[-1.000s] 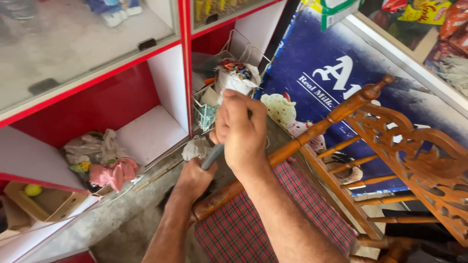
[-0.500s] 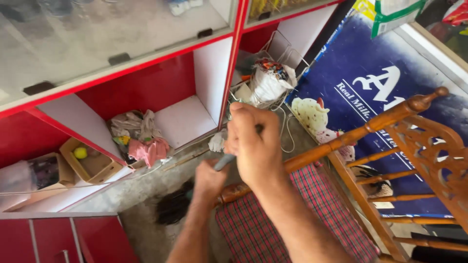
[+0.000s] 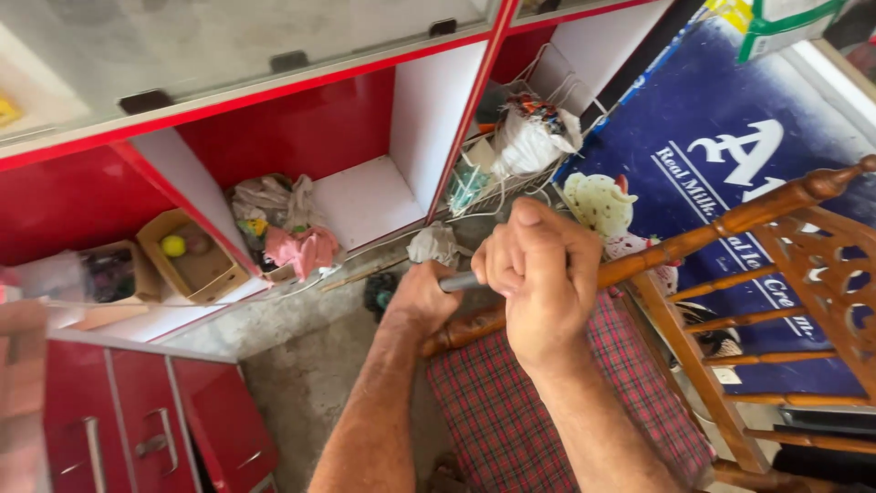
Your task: Mopping the floor in a grocery store.
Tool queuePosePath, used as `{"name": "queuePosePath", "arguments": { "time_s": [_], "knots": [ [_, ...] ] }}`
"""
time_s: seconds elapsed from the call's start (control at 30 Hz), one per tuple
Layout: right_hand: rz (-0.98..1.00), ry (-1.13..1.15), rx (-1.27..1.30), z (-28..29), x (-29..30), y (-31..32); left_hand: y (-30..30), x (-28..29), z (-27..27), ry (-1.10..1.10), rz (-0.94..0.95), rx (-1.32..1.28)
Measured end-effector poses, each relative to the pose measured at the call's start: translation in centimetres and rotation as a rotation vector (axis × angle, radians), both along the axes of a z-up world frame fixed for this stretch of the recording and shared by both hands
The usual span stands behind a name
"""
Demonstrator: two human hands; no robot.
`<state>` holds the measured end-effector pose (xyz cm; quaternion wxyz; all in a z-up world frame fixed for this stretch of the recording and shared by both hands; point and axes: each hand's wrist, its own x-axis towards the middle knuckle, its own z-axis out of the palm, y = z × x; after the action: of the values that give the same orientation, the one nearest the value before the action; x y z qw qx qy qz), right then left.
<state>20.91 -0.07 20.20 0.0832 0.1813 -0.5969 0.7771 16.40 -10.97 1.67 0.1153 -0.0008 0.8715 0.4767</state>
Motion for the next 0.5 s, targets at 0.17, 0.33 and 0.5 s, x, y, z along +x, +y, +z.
{"name": "queuePosePath", "arguments": {
  "time_s": [0.17, 0.33, 0.5],
  "knots": [
    [0.003, -0.134, -0.153, -5.2, 0.6, -3.3, -8.4, 1.8, -5.8, 0.03, 0.1, -0.173],
    [0.105, -0.271, -0.254, -9.4, 2.4, -6.4, -13.2, 5.7, -10.0, 0.043, 0.265, -0.263],
    [0.149, -0.143, -0.143, -5.7, 1.2, -7.3, -11.5, 5.0, -8.2, 0.047, 0.445, -0.1]
  ]
}}
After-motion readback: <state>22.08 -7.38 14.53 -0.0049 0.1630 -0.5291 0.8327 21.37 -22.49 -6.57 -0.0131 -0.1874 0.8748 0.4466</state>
